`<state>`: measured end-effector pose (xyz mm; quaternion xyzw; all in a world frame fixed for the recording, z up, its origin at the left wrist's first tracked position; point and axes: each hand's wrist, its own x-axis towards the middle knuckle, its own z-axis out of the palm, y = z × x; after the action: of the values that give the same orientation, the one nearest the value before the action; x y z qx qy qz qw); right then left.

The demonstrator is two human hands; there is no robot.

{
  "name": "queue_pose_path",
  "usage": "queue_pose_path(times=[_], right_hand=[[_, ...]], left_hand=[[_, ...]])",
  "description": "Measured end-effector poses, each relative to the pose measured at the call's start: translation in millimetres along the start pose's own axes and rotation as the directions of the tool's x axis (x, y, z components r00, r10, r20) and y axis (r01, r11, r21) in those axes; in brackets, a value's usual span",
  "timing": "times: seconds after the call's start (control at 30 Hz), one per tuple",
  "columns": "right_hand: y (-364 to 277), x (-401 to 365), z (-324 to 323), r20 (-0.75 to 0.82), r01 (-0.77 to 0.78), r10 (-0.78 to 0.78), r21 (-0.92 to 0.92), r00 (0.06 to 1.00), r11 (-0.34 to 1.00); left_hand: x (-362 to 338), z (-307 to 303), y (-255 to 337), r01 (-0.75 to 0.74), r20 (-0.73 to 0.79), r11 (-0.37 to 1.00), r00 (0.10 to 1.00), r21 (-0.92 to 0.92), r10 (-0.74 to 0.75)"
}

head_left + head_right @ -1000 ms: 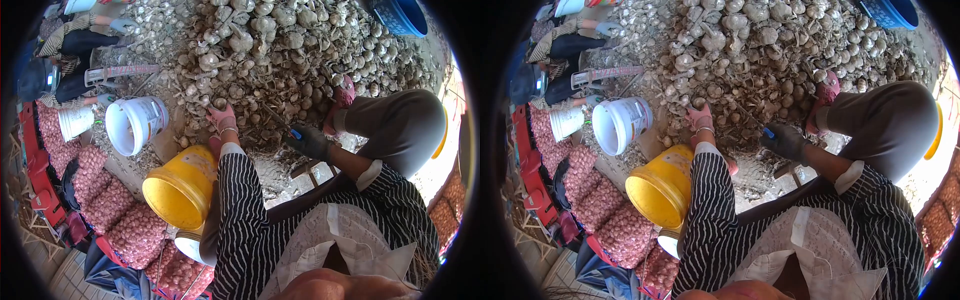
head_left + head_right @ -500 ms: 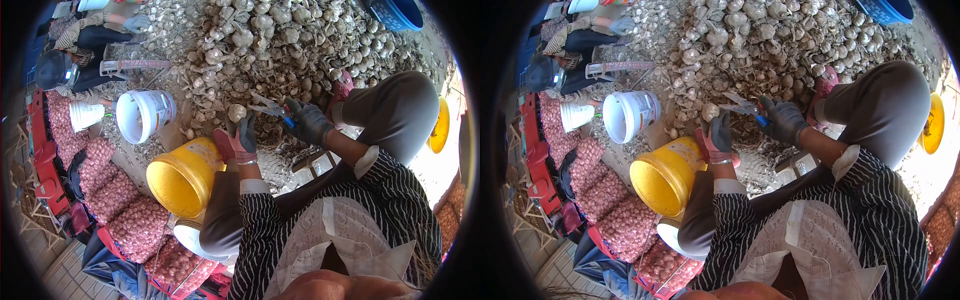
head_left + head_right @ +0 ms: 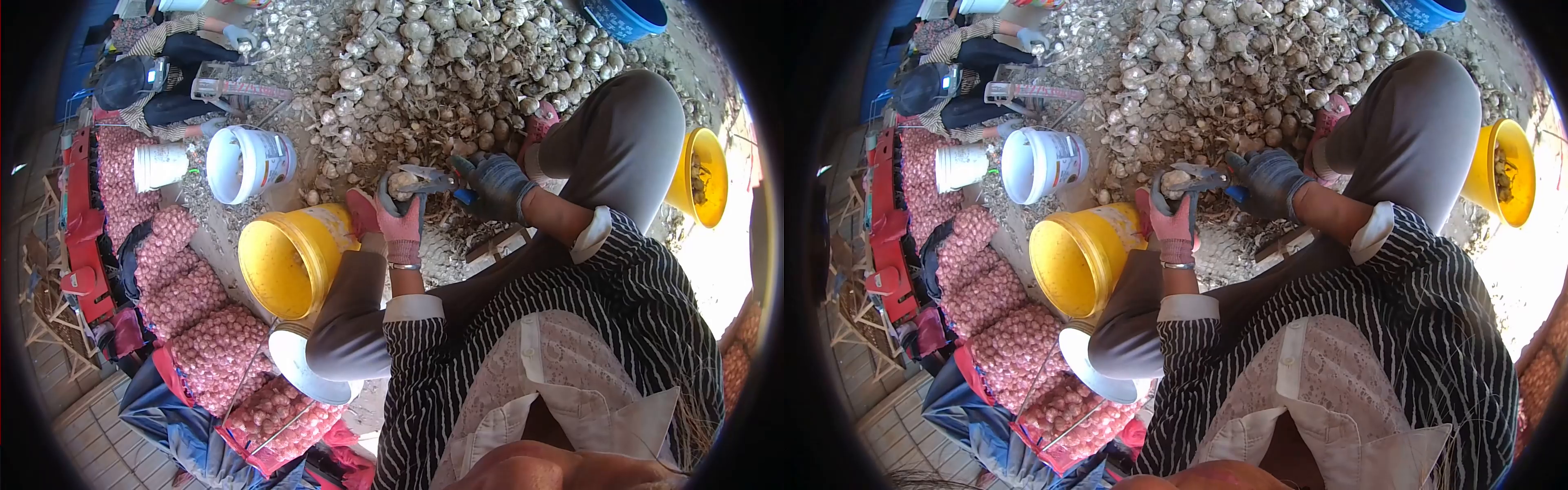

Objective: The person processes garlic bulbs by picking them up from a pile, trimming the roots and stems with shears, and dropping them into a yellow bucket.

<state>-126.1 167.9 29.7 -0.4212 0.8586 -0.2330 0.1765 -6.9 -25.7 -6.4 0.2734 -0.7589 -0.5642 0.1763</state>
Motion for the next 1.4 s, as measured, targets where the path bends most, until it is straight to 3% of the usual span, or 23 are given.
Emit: queue_pose_path(times=[0.07,0.13,0.27,0.33,0.47,0.53,0.63,0.67,0.7,0.77,0.8,0.83,0.87,0.9,0.93,1.0,1.03,1.07,1.13,1.2,1.27,1.33,1.4], right_hand=[[2,-4,3,0.018,0.02,-0.019,-0.017,1.0,1.0],[3,-8,6,0.039,0.038,-0.037,-0.03,0.999,0.999],[3,-11,4,0.155,0.057,-0.053,-0.018,0.986,0.998],[4,-12,5,0.198,0.026,-0.027,0.008,0.98,1.0],[4,-14,9,0.217,0.029,-0.03,0.006,0.976,1.0],[4,-17,14,0.225,0.004,-0.003,-0.003,0.974,1.0],[13,-17,33,0.215,-0.017,0.044,-0.126,0.976,0.992],[20,-13,38,0.3,-0.049,0.081,-0.112,0.951,0.992],[28,-7,43,0.38,-0.084,0.116,-0.101,0.918,0.991],[41,9,48,0.369,-0.021,0.085,-0.174,0.925,0.985],[45,15,50,0.352,0.045,0.047,-0.249,0.935,0.967],[44,17,48,0.343,0.041,0.048,-0.248,0.938,0.968],[44,17,47,0.272,-0.128,0.166,-0.152,0.948,0.98],[44,18,46,0.218,-0.275,0.279,-0.045,0.935,0.96],[43,18,47,0.219,-0.262,0.265,-0.044,0.939,0.964],[37,11,50,0.216,-0.282,0.262,0.069,0.941,0.957],[31,8,47,0.207,-0.28,0.26,0.074,0.943,0.957],[22,2,42,0.191,-0.252,0.214,0.204,0.958,0.946],[11,-8,41,0.164,-0.214,0.168,0.329,0.972,0.92],[5,-15,47,0.108,-0.138,0.103,0.408,0.989,0.902],[0,-14,42,0.097,-0.117,0.085,0.398,0.992,0.91],[-2,-13,39,0.088,-0.099,0.07,0.382,0.994,0.919],[1,-8,39,0.241,-0.175,0.093,0.345,0.966,0.922]], left_hand=[[-4,6,16,0.016,0.011,0.999,1.0,-0.047,-0.016],[-10,11,35,0.149,-0.058,0.928,0.989,0.34,-0.138],[-10,4,-3,0.197,-0.025,0.943,0.98,0.269,-0.198],[-14,1,-11,0.079,0.021,0.928,0.995,0.363,-0.093],[-18,2,-23,0.001,0.082,0.904,0.996,0.428,-0.04],[-21,6,-35,0.049,0.075,0.966,0.995,0.255,-0.07],[-25,9,-41,0.152,0.08,0.967,0.982,0.206,-0.172],[-26,11,-36,0.16,0.081,0.966,0.98,0.205,-0.179],[-26,13,-31,0.08,0.188,0.963,0.973,0.258,-0.131],[-28,22,-16,-0.058,0.341,0.965,0.939,0.257,-0.034],[-29,23,-13,-0.061,0.34,0.963,0.94,0.262,-0.033],[-29,24,-11,0.06,0.224,0.991,0.971,0.122,-0.086],[-29,25,-10,0.167,0.117,0.985,0.98,-0.038,-0.162],[-24,16,-28,0.167,0.122,0.975,0.981,-0.148,-0.149],[-21,11,-23,0.163,0.108,0.976,0.983,-0.146,-0.148],[-15,0,-12,0.395,0.102,0.761,0.909,-0.515,-0.404],[-10,-5,-25,0.392,0.201,0.459,0.889,-0.797,-0.411],[-6,-6,-12,0.392,0.203,0.464,0.891,-0.795,-0.407],[-4,-5,8,0.359,0.305,0.055,0.854,-0.932,-0.422],[-8,5,18,0.379,0.339,0.019,0.85,-0.925,-0.403],[-12,21,29,0.398,0.323,-0.011,0.728,-0.917,-0.605],[-18,30,31,0.454,0.38,-0.023,0.716,-0.891,-0.586],[-21,33,23,0.5,0.43,-0.034,0.706,-0.865,-0.562]])
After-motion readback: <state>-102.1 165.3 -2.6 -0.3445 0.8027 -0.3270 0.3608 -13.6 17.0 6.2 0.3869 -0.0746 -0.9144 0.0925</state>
